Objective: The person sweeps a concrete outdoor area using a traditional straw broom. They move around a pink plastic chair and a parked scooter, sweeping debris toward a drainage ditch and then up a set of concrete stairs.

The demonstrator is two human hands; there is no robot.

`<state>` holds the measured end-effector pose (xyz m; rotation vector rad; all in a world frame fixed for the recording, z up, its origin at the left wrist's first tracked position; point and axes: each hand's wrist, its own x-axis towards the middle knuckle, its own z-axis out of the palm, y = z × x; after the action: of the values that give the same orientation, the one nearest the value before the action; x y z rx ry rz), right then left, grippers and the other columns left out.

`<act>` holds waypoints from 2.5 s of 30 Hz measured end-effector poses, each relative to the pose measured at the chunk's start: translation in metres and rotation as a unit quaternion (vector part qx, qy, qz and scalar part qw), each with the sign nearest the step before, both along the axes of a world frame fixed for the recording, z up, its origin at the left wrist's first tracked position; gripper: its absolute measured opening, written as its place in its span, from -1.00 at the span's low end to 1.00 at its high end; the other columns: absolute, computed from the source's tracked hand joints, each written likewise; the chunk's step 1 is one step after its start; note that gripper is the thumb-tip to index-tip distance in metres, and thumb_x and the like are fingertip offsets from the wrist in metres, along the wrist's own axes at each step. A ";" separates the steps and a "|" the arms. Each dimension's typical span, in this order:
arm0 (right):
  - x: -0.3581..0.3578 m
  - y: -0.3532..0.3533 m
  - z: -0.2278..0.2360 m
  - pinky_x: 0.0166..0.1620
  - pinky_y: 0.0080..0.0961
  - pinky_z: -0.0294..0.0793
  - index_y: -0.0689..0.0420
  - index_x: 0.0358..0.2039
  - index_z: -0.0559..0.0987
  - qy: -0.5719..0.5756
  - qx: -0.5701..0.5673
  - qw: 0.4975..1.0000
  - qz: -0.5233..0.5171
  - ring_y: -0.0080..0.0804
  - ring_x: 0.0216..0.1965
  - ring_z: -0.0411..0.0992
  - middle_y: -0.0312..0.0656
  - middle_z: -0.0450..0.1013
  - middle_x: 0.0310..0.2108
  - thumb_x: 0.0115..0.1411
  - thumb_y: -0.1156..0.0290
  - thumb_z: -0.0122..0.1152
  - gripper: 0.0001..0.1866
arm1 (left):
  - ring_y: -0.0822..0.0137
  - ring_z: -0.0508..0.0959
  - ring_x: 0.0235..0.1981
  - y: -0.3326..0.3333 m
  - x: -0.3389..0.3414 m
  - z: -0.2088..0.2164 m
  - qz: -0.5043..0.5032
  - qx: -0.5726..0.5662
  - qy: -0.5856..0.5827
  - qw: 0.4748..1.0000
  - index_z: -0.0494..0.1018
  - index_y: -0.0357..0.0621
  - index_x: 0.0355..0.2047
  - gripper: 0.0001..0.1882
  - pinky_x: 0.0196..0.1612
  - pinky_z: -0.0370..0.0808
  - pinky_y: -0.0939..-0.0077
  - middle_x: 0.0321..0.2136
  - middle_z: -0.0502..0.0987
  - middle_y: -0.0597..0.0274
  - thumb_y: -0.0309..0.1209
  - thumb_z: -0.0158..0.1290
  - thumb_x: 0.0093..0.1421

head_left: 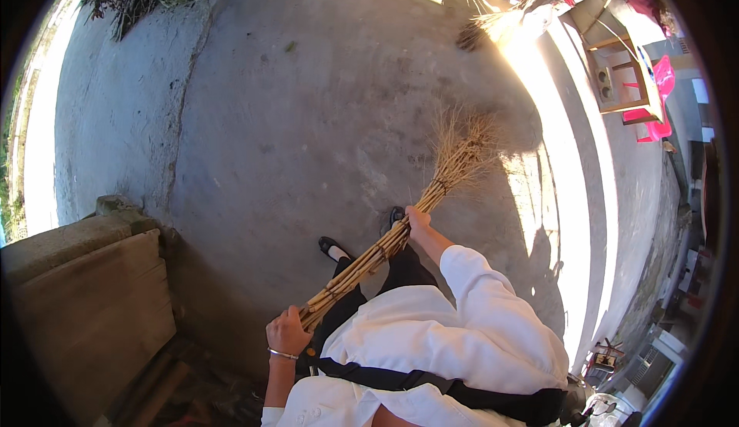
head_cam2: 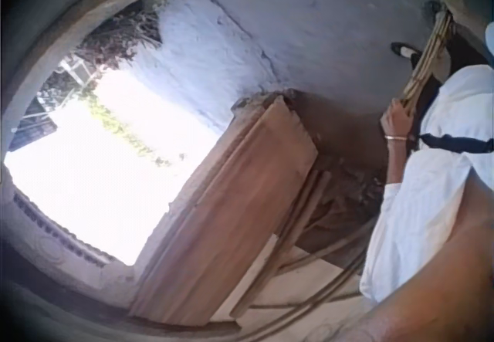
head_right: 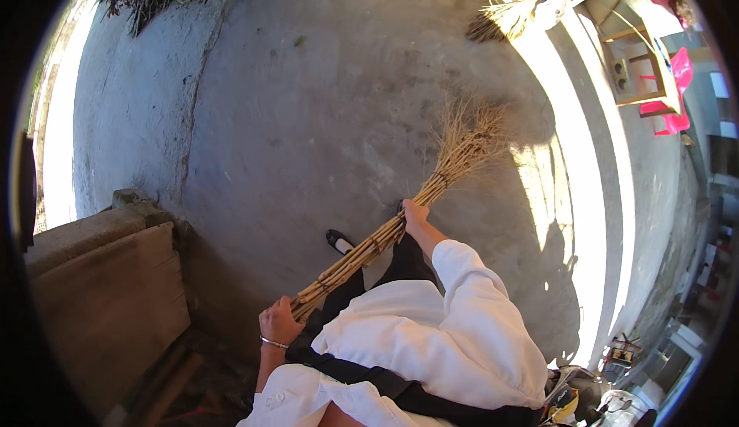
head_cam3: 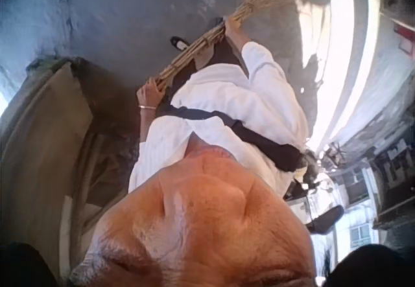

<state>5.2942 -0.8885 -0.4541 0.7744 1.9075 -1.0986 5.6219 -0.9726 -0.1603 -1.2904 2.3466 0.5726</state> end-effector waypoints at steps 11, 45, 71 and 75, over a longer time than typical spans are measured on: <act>0.236 -0.214 0.033 -0.35 -0.34 0.37 0.45 -0.08 0.11 -0.165 -0.095 0.925 0.328 -0.25 -0.32 0.36 0.05 0.33 -0.25 -0.06 0.46 0.10 -0.43 | 0.02 0.49 -0.53 0.040 0.106 0.093 0.275 -0.065 -0.169 0.944 0.28 -0.19 -0.52 -0.61 -0.44 0.43 0.27 -0.62 0.44 0.04 -0.36 0.23 -0.33; 0.223 -0.250 0.027 -0.47 -0.38 0.27 0.25 -0.43 0.38 -0.083 0.001 0.995 0.057 -0.34 -0.47 0.27 -0.16 0.28 -0.46 -0.06 0.39 0.01 -0.79 | 0.07 0.50 -0.49 -0.283 0.172 0.063 -0.027 -0.006 -0.085 0.996 0.35 -0.18 -0.55 -0.68 -0.39 0.41 0.27 -0.57 0.49 0.04 -0.33 0.22 -0.29; 0.334 -0.349 0.059 -0.40 -0.28 0.29 0.31 -0.40 0.27 0.006 -0.001 1.000 0.016 -0.30 -0.39 0.31 -0.04 0.28 -0.37 -0.16 0.43 0.11 -0.68 | 0.02 0.49 -0.47 -0.376 0.325 0.048 -0.042 0.035 -0.025 0.998 0.34 -0.17 -0.46 -0.62 -0.36 0.38 0.21 -0.55 0.48 0.05 -0.32 0.21 -0.30; 0.286 -0.285 0.062 -0.50 -0.21 0.29 0.27 -0.49 0.34 -0.034 0.057 0.992 -0.109 -0.29 -0.51 0.33 -0.12 0.30 -0.52 -0.18 0.49 0.05 -0.81 | 0.03 0.50 -0.46 -0.390 0.264 0.015 -0.152 0.062 0.013 0.986 0.37 -0.20 -0.45 -0.62 -0.34 0.41 0.24 -0.51 0.49 0.01 -0.28 0.19 -0.28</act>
<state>5.5807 -1.1733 -0.3919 1.0911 1.8746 -1.0842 5.8861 -1.3624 -0.1453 -0.8528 2.4240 0.6259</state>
